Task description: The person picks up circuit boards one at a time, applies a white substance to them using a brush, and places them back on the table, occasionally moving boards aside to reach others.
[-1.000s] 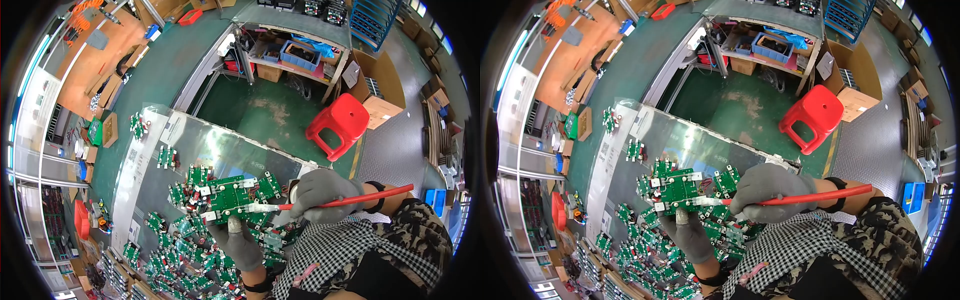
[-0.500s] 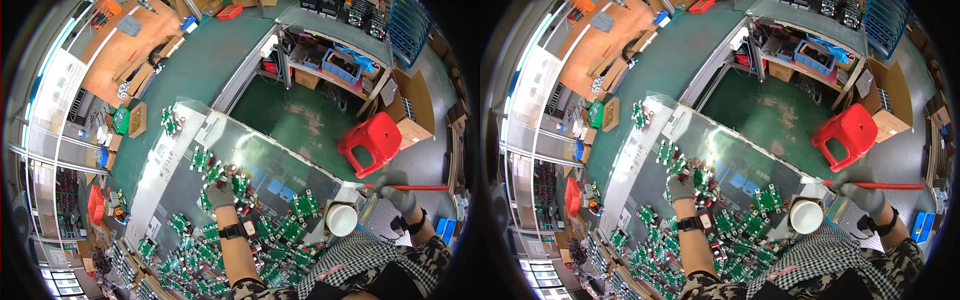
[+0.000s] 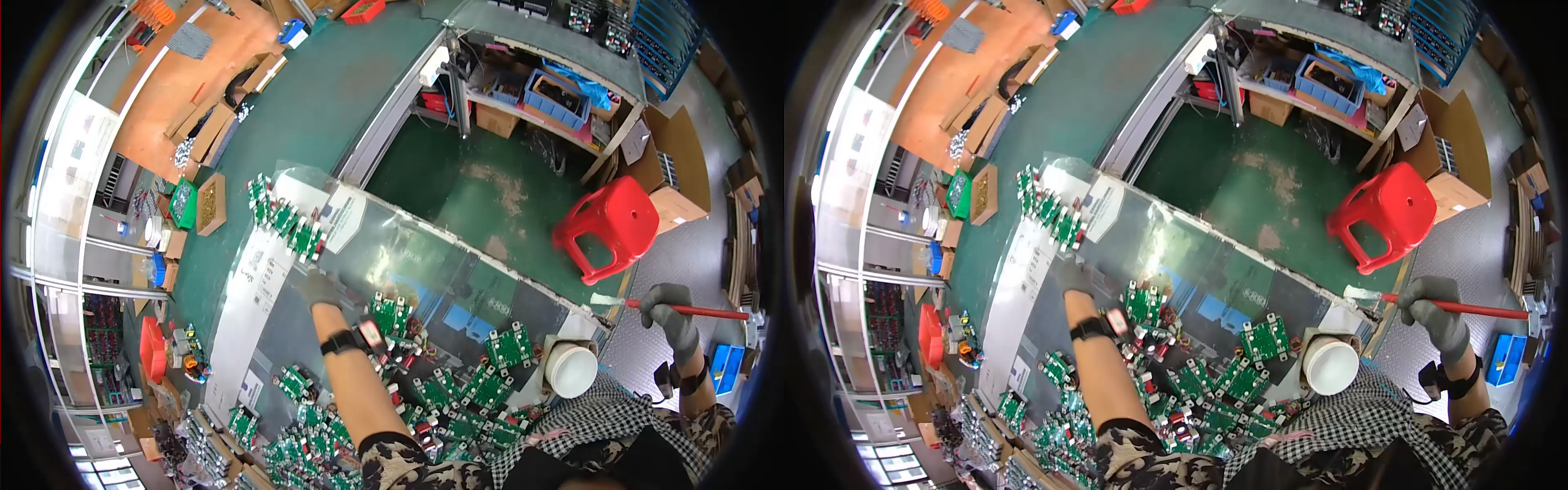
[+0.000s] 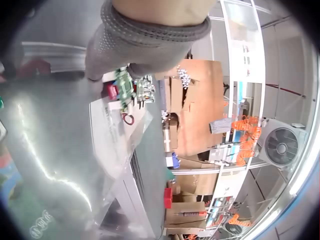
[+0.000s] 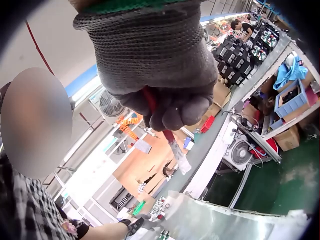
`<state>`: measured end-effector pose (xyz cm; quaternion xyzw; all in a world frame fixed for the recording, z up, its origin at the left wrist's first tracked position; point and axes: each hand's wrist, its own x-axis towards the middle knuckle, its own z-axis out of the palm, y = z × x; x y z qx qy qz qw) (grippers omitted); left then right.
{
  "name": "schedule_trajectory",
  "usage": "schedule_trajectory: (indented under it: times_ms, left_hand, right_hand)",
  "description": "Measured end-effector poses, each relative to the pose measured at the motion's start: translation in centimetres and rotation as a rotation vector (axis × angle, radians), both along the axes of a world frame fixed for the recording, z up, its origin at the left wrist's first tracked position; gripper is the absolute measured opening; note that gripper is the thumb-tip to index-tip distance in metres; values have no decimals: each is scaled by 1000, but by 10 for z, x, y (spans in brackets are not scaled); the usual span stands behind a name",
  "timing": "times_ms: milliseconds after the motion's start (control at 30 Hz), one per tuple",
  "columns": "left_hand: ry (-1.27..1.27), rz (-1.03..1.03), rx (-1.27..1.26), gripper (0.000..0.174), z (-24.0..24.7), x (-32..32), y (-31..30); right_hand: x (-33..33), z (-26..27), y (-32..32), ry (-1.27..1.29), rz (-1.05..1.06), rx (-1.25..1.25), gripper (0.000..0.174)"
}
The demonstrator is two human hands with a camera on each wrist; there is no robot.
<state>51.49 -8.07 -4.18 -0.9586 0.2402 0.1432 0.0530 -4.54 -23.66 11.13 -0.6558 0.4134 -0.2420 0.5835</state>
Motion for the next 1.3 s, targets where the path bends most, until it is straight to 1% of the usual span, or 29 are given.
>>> schedule_trajectory:
  times_ms: [33, 100, 167, 200, 233, 267, 300, 333, 367, 400, 467, 500, 533, 567, 600, 633, 700, 733, 767, 833, 867, 933, 967, 1033, 1067, 1133, 1200, 1233, 1300]
  left_hand:
    - [-4, 4, 13, 44, -12, -4, 16]
    - [-194, 316, -1034, 44, -51, -20, 66]
    - [-76, 429, -695, 49, -30, -44, 105]
    - [-68, 421, -692, 49, -34, -46, 122]
    - [180, 447, -592, 50, -41, -43, 138]
    - [426, 463, -484, 50, -48, -39, 149]
    - [436, 444, -480, 50, -51, -37, 156]
    - [531, 541, -634, 50, -55, -36, 159]
    - [632, 640, -784, 50, -60, -33, 162]
    - [648, 653, -807, 44, -67, -26, 166]
    - [784, 654, -793, 40, -51, -30, 161]
    - [823, 731, -817, 35, -49, -33, 159]
    - [854, 810, -838, 31, -41, -42, 155]
    - [993, 899, -913, 24, -30, -50, 153]
    - [1087, 851, -932, 23, -25, -55, 156]
    - [1178, 803, -951, 21, -20, -59, 160]
    - [1036, 970, -1101, 25, -15, -70, 160]
    - [1103, 895, -1140, 28, -11, -70, 163]
    - [1021, 682, -1200, 40, -37, -46, 183]
    - [542, 579, -1223, 49, -8, -64, 179]
    - [546, 573, -1220, 49, 12, -77, 176]
    - [202, 559, -1241, 54, 44, -97, 174]
    - [198, 555, -1240, 54, 49, -99, 176]
    - [211, 687, -1497, 47, 56, -99, 189]
    - [253, 685, -1507, 49, 57, -97, 196]
    - [276, 696, -1532, 50, 89, -132, 179]
    - [345, 703, -1533, 51, 105, -153, 173]
    - [343, 699, -1537, 51, 108, -161, 173]
    - [692, 363, -1470, 49, 120, -189, 163]
  right_hand:
    - [-2, -2, 0, -4, 4, 13, 17]
    - [-10, -1, 0, -15, 44, 54, 18]
    - [-2, 14, 7, 9, 55, 120, 19]
    - [-12, 11, 9, 32, 75, 180, 20]
    - [-16, 11, 13, 35, 62, 181, 20]
    - [-19, 8, 16, 27, 121, 224, 21]
    - [-22, 5, 21, 20, 175, 266, 23]
    - [-23, 7, 27, -9, 214, 240, 20]
    - [-22, 7, 32, 0, 183, 240, 20]
    - [-23, 7, 35, -51, 229, 272, 19]
    - [-29, 1, 43, -115, 281, 313, 18]
    - [-31, -3, 45, -134, 292, 317, 19]
    - [-30, -1, 48, -78, 311, 319, 21]
    - [-28, 0, 50, -28, 334, 318, 22]
    - [-28, -5, 52, 18, 375, 336, 21]
    - [-28, -15, 55, 19, 358, 336, 21]
    - [-27, -35, 61, 35, 475, 95, 18]
    - [-25, -37, 62, 81, 484, 90, 18]
    - [-24, -41, 64, 78, 473, 88, 18]
    - [-22, -50, 67, 192, 452, 236, 18]
    - [-21, -60, 70, 190, 439, 262, 20]
    - [-21, -72, 73, 217, 458, 215, 22]
    - [-20, -76, 73, 243, 479, 166, 23]
    - [-19, -82, 73, 281, 498, 159, 24]
    - [-18, -85, 74, 283, 482, 137, 23]
    - [-18, -92, 73, 277, 462, 115, 22]
    - [-17, -94, 65, 205, 353, 513, 21]
    - [-19, -87, 59, 201, 354, 509, 21]
    - [-23, -57, 45, 129, 207, 706, 20]
